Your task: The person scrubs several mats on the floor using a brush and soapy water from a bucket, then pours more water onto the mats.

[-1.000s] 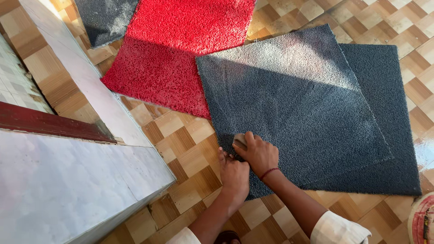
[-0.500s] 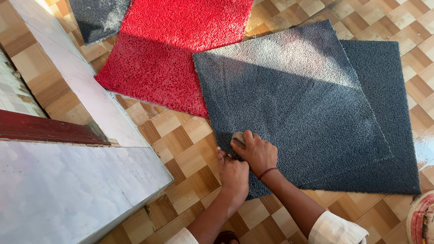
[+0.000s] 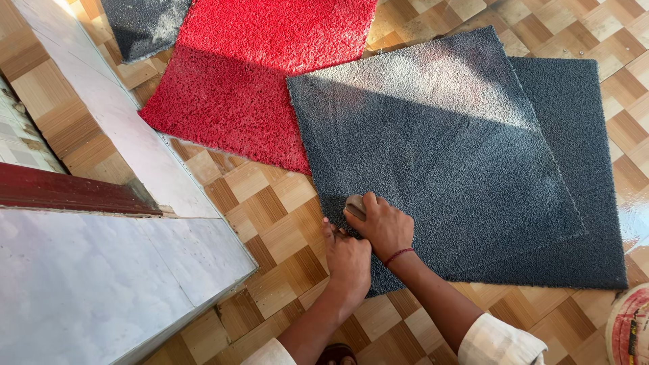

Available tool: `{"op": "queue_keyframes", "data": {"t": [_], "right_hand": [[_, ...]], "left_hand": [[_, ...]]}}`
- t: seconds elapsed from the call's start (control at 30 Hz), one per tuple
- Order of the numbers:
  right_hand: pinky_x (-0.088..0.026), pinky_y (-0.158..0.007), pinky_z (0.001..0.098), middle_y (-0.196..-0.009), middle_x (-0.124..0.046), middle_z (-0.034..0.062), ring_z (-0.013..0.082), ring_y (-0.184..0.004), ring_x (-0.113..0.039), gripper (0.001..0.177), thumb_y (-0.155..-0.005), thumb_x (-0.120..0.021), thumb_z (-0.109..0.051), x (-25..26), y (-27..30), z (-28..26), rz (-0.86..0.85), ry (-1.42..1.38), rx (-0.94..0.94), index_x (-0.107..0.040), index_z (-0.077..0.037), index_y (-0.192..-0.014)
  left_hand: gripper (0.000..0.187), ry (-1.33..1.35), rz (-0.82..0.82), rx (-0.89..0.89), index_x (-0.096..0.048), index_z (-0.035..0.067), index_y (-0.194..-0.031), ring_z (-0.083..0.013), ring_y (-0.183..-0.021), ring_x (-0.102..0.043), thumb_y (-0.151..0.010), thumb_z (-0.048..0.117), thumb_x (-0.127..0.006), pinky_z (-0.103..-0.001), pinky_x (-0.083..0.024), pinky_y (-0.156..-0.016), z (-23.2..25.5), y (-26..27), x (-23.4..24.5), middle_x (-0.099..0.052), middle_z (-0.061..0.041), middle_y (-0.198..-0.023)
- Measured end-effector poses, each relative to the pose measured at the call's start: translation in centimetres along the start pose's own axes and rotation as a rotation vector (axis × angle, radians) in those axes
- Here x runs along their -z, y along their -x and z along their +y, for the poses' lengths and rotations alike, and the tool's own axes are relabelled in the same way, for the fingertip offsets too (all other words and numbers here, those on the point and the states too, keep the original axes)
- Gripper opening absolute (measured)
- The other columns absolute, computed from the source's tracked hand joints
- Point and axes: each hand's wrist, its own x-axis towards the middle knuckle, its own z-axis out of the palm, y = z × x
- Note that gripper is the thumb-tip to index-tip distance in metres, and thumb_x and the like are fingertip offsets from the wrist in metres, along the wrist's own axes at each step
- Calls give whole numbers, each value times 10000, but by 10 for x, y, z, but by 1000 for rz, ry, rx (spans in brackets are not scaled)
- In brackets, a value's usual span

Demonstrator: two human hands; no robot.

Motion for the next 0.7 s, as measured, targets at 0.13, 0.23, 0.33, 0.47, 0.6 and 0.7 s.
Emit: {"op": "queue_keyframes", "data": {"t": [0.13,0.23,0.33,0.47,0.6,0.7], "right_hand": [[-551,-429,392,-784,-717,74,248,-607,-736,498,-912,-630,-621,0,1,0,10,0,8,-602,-127,-969],[-549,-424,395,-784,-717,75,248,-603,-735,498,-912,-632,-619,-1,1,0,22,4,11,-602,-125,-967],[-548,-424,395,-786,-719,76,248,-601,-734,499,-910,-634,-620,-2,1,1,30,4,12,-604,-125,-962],[-549,-421,393,-786,-721,77,248,-600,-735,496,-906,-637,-618,-3,0,1,39,-8,10,-608,-125,-956],[-548,-411,397,-794,-722,78,255,-604,-736,502,-897,-643,-620,-5,-2,2,52,-13,5,-611,-122,-950],[-538,-414,402,-778,-718,62,248,-602,-730,493,-904,-637,-617,-9,-7,1,83,-10,15,-607,-126,-940]], "left_hand": [[319,-4,33,21,-760,-30,-1126,-463,-1361,-494,-834,97,-771,-592,-29,-1246,1,-1,-3,-616,-352,-1302],[336,-11,50,23,-758,-34,-1128,-461,-1352,-500,-824,107,-778,-588,-33,-1238,1,-2,-4,-616,-349,-1302],[299,-1,24,27,-772,-16,-1111,-458,-1359,-499,-836,100,-772,-591,-27,-1247,1,-1,-1,-614,-342,-1312],[321,0,-15,17,-766,-13,-1125,-464,-1370,-482,-829,109,-781,-593,-24,-1241,1,0,2,-604,-345,-1323],[315,-5,22,36,-765,-13,-1134,-458,-1370,-488,-843,108,-770,-599,-23,-1249,2,-2,0,-609,-339,-1328],[340,-35,10,19,-757,-8,-1150,-466,-1374,-465,-833,115,-754,-598,-27,-1233,1,-2,-2,-583,-340,-1346]]}}
